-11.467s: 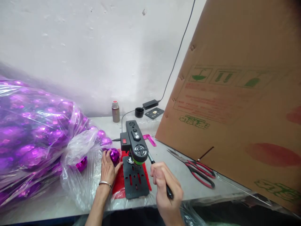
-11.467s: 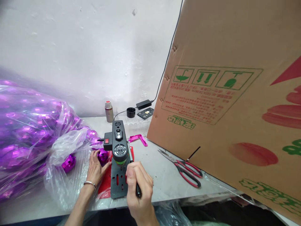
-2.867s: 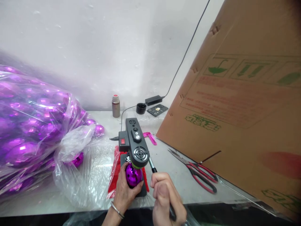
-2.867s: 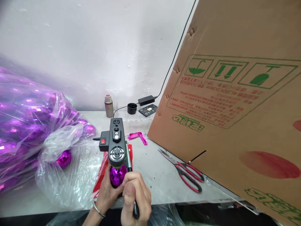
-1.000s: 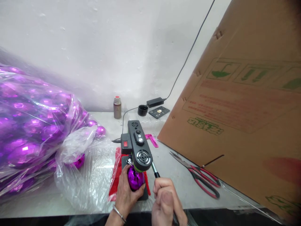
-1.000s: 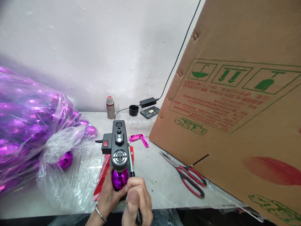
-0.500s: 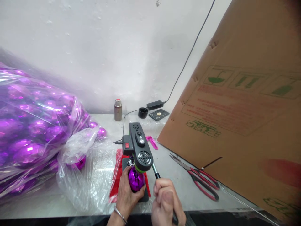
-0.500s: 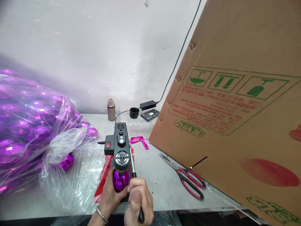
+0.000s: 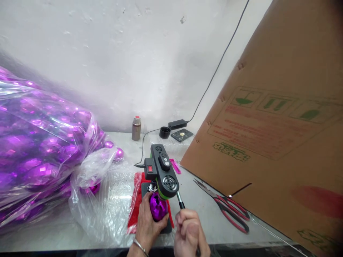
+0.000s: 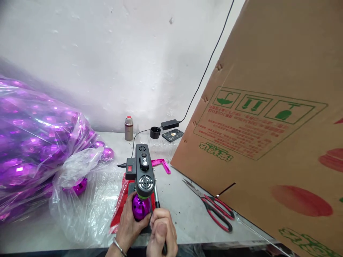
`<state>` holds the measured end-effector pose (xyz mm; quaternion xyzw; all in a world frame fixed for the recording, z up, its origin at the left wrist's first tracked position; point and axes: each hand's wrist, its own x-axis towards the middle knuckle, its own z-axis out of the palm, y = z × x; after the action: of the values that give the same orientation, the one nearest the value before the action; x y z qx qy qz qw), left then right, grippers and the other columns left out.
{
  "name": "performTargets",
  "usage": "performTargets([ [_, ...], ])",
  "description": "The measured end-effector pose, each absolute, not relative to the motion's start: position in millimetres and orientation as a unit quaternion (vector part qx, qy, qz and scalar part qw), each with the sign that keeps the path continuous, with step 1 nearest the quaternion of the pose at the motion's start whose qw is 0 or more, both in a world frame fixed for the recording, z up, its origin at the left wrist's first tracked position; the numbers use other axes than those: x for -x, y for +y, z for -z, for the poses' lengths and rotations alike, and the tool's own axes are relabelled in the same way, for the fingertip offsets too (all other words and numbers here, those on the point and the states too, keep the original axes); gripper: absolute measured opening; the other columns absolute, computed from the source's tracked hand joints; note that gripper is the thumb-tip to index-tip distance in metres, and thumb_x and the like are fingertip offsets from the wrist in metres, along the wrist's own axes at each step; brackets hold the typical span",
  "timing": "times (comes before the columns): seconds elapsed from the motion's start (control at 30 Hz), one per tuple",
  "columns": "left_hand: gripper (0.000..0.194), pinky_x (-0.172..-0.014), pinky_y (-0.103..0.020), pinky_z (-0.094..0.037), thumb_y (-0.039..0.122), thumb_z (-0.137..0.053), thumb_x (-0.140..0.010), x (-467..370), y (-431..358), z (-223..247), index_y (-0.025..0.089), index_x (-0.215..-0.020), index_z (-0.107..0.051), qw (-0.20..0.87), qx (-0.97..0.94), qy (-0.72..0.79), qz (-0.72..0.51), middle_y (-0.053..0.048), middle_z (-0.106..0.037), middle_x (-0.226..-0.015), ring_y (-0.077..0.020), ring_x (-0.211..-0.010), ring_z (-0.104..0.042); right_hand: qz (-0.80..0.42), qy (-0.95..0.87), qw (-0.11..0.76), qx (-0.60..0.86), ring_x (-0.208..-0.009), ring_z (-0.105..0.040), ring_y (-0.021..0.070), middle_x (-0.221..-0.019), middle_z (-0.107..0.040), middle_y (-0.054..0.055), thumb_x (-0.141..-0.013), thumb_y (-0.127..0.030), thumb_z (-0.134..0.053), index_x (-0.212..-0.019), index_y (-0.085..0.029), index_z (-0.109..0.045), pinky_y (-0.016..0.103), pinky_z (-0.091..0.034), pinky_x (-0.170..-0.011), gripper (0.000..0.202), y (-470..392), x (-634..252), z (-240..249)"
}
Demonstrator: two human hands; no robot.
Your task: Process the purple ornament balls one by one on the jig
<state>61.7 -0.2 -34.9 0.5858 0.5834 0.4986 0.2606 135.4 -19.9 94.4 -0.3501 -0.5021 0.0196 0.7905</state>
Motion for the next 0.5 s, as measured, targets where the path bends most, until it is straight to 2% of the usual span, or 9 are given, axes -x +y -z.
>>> performTargets([
  [0.17, 0.072, -0.108, -0.063, -0.058, 0.038, -0.077, -0.075, -61.1, -0.4, 35.5, 0.015, -0.139, -0.053, 0.264, -0.586, 0.585, -0.494, -0.022, -0.071, -0.133, -0.0408, -0.125, -0.072, 0.004, -0.523, 0.782, 0.339, -0.060, -0.051, 0.0104, -0.067, -0.053, -0.004, -0.114, -0.030, -0.044, -0.065, -0.021, -0.046, 0.026, -0.044, -0.060, 0.050, -16.2, -139.8, -64.6],
  [0.27, 0.074, -0.108, -0.064, -0.058, 0.040, -0.078, -0.074, -59.5, -0.2, 34.0, 0.014, -0.139, -0.054, 0.279, -0.582, 0.586, -0.491, -0.023, -0.071, -0.133, -0.0422, -0.125, -0.071, 0.001, -0.548, 0.765, 0.338, -0.060, -0.054, 0.0115, -0.067, -0.056, -0.003, -0.113, -0.031, -0.046, -0.065, -0.021, -0.048, 0.027, -0.044, -0.060, 0.049, -18.3, -147.4, -61.3],
  [0.4, 0.075, -0.110, -0.063, -0.057, 0.041, -0.082, -0.071, -57.2, 3.1, 29.0, 0.015, -0.137, -0.057, 0.302, -0.572, 0.585, -0.489, -0.021, -0.071, -0.134, -0.0419, -0.126, -0.071, -0.043, -0.546, 0.746, 0.378, -0.059, -0.052, 0.0101, -0.068, -0.055, -0.003, -0.111, -0.019, -0.046, -0.071, -0.021, -0.051, 0.025, -0.038, -0.056, 0.040, -22.6, -154.8, -100.9],
  [0.5, 0.076, -0.113, -0.062, -0.056, 0.039, -0.083, -0.071, -53.9, 2.5, 30.0, 0.016, -0.139, -0.058, 0.320, -0.567, 0.574, -0.497, -0.020, -0.071, -0.137, -0.0415, -0.129, -0.070, -0.089, -0.544, 0.727, 0.410, -0.058, -0.051, 0.0102, -0.062, -0.048, -0.004, -0.111, -0.021, -0.050, -0.067, -0.021, -0.047, 0.024, -0.038, -0.055, 0.044, -21.7, -155.7, -140.6],
])
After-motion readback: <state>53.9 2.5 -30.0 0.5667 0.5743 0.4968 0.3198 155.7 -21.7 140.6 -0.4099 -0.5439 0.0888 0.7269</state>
